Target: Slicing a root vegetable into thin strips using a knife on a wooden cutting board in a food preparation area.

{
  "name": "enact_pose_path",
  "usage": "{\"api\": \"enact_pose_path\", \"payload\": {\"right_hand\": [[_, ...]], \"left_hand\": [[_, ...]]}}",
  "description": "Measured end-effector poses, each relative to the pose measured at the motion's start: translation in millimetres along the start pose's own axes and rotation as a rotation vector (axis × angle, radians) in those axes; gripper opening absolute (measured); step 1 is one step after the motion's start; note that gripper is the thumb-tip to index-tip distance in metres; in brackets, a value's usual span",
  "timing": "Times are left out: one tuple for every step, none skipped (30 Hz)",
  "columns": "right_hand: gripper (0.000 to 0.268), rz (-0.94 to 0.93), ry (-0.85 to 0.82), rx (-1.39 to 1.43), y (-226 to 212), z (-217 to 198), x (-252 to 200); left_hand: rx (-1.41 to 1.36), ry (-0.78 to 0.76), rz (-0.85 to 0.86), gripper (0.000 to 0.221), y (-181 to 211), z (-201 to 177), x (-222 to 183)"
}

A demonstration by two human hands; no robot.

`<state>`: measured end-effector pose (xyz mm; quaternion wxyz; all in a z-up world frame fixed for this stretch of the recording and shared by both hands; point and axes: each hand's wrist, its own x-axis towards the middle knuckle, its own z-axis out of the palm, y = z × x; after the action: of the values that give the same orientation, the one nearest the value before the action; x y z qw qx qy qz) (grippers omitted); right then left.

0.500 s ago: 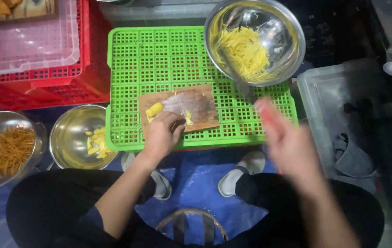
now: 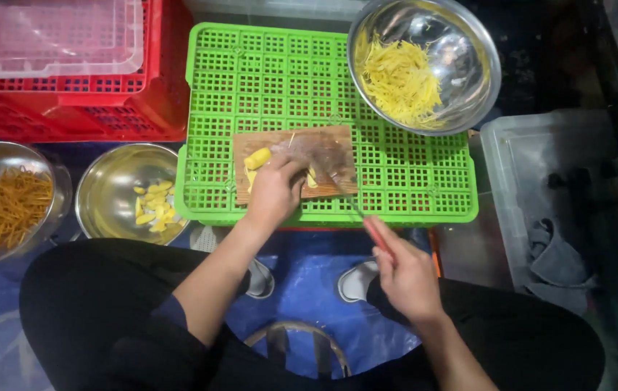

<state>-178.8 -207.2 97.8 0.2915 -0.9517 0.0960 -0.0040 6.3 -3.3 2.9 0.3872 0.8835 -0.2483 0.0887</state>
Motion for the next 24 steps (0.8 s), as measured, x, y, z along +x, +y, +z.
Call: {"api": "enact_pose_path", "payload": {"right_hand": [[0.055,0.0,-0.002,-0.001,1.3,-2.0,1.8],[0.059,0.055,0.007,0.055,2.1,-3.5,2.9],[0.062,0.11,0.017,0.11,3.1,-5.4,4.0],[0.062,0.114,0.017,0.111,-0.1,-6.4,4.2],[0.061,0.089,0.012,0.131,-2.8,-8.0,4.4],[0.06,0.065,0.01,0.152,-4.7,-10.1,5.2],[0.06,0.07,0.012,0.152,-1.9,-9.5,5.6],[0.059,0.066,0.001,0.161,0.1,-7.6,6.3],[0.059,0.061,-0.011,0.171,2.4,-5.7,7.0],[0.059,0.067,-0.011,0.175,5.3,-5.2,7.6],[0.059,0.071,-0.004,0.174,8.5,-4.9,8.2],[0.058,0.076,0.004,0.174,11.6,-4.7,8.7],[0.058,0.084,0.006,0.179,11.9,-4.6,9.7],[0.059,0.09,0.002,0.187,12.7,-5.2,11.2],[0.059,0.096,-0.003,0.196,13.4,-5.6,12.5],[0.059,0.102,-0.002,0.2,13.3,-5.7,12.7],[0.057,0.106,-0.01,0.234,12.8,-5.6,12.7],[0.055,0.108,-0.019,0.269,11.7,-5.2,12.5],[0.055,0.113,-0.019,0.272,15.1,-3.8,10.8],[0.056,0.121,-0.024,0.274,17.3,-1.9,11.1],[0.057,0.13,-0.03,0.275,19.0,0.0,11.3],[0.057,0.13,-0.028,0.277,19.1,0.0,11.4],[0.057,0.136,-0.029,0.283,19.3,0.0,11.3],[0.057,0.143,-0.028,0.288,20.1,-0.4,11.4]], "left_hand": [[-0.001,0.0,-0.002,0.018,-2.5,1.6,4.4],[0.058,-0.05,0.041,0.012,-5.1,2.6,8.1],[0.117,-0.099,0.084,0.005,-7.5,3.8,12.0],[0.116,-0.103,0.085,0.005,-10.5,1.2,19.5],[0.179,-0.239,0.112,0.007,-13.1,-1.0,27.3],[0.241,-0.375,0.142,0.009,-15.1,-2.1,36.4],[0.24,-0.379,0.145,0.009,-9.3,-8.4,43.7],[0.279,-0.437,0.189,0.011,-4.5,-16.3,50.6],[0.319,-0.495,0.233,0.014,0.3,-23.9,57.6],[0.32,-0.502,0.235,0.014,12.1,-33.3,62.0],[0.371,-0.51,0.246,0.011,24.0,-42.4,66.6],[0.421,-0.519,0.258,0.013,36.2,-51.1,71.8],[0.422,-0.526,0.262,0.013,30.1,-48.9,72.5],[0.338,-0.542,0.287,0.012,24.1,-46.2,73.6],[0.253,-0.558,0.31,0.014,18.1,-43.5,74.5],[0.253,-0.564,0.313,0.014,7.5,-36.7,73.3],[0.243,-0.555,0.373,0.017,-3.2,-30.4,71.8],[0.234,-0.546,0.432,0.022,-14.3,-24.8,69.7],[0.234,-0.552,0.433,0.022,-6.6,-28.5,70.2],[0.229,-0.567,0.447,0.018,0.3,-34.7,72.3],[0.225,-0.583,0.461,0.015,7.2,-41.2,74.2],[0.227,-0.583,0.463,0.015,2.1,-37.0,75.5],[0.235,-0.566,0.515,0.017,-3.0,-32.6,76.6],[0.242,-0.547,0.569,0.02,-7.8,-27.3,78.3]]}}
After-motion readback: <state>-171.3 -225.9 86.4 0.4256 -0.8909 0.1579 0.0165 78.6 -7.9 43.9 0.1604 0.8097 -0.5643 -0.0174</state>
